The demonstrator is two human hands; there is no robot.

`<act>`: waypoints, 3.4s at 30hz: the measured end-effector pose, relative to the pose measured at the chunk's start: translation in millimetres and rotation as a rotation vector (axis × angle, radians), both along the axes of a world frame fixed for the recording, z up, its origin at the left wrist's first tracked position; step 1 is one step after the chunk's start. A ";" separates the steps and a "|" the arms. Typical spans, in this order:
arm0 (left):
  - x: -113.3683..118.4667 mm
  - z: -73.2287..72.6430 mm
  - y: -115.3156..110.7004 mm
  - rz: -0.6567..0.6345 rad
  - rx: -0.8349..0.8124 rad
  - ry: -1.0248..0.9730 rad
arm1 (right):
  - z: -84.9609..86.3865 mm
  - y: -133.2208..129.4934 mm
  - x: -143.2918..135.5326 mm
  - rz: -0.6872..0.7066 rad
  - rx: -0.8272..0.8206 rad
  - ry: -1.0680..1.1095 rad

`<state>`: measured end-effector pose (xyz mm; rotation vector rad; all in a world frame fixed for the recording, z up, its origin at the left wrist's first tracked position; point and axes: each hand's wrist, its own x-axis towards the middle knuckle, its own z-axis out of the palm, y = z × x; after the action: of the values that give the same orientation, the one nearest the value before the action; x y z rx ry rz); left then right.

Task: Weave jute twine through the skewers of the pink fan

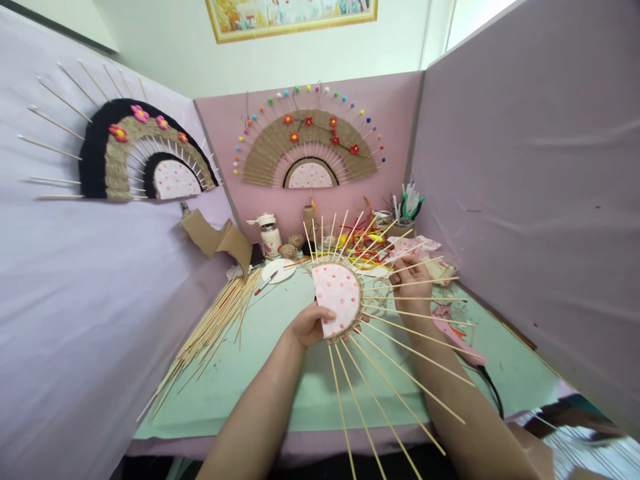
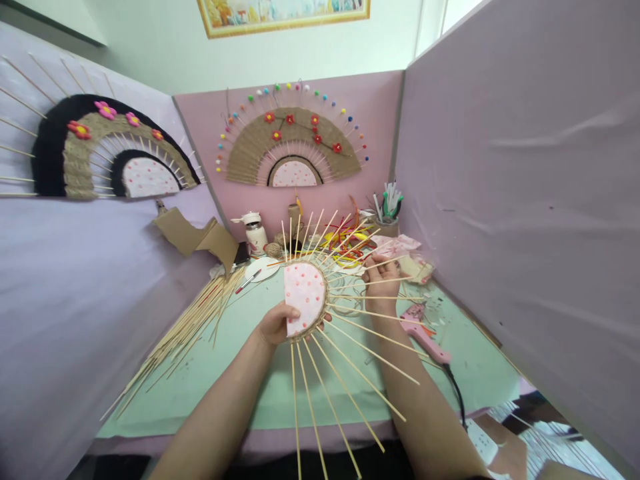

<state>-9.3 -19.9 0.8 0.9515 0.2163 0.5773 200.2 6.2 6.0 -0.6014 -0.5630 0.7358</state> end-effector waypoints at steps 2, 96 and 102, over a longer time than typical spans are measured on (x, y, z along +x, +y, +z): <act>-0.6 -0.5 1.1 0.018 0.003 0.002 | 1.0 -1.4 -0.4 0.022 -0.004 -0.006; 3.9 -7.9 -4.2 -0.118 -0.127 -0.033 | -2.7 -0.7 0.6 0.029 -0.063 -0.038; 2.0 -7.8 -2.6 -0.123 -0.113 -0.042 | -5.5 3.1 2.0 0.025 -0.049 -0.034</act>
<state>-7.4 -22.4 -7.0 0.8365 0.1501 0.4661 202.2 9.3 0.5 -0.6541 -0.5860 0.7664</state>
